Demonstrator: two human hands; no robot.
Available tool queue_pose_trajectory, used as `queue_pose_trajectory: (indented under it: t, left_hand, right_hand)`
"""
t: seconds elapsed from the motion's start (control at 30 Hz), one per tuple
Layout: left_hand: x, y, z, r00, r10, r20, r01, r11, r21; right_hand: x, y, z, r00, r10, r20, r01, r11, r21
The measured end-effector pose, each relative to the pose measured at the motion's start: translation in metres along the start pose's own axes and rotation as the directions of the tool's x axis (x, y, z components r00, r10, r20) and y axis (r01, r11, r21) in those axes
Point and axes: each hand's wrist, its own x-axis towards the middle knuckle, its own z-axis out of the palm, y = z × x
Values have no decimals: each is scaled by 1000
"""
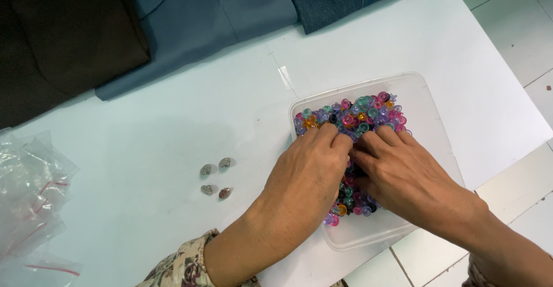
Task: The person sorts colorful buttons from a plastic container onto a white table, then places them into small plastic bags. The person repeats this process multiple times, picking up buttons and placing them into bags.
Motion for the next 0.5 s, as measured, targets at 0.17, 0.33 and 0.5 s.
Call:
queue_pose_trajectory:
  t: [0.17, 0.33, 0.5]
  left_hand:
    - [-2, -1, 1, 1000, 10, -26, -10, 1000, -6]
    - [-2, -2, 2, 999, 12, -40, -12, 1000, 2]
    - [-3, -1, -1, 1000, 25, -16, -25, 999, -41]
  right_hand:
    - [-3, -1, 0, 999, -28, 24, 28, 1000, -9]
    - [-10, -1, -5, 987, -6, 159, 2, 1000, 25]
    - [-28, 15, -25, 999, 50, -7, -45, 950, 308]
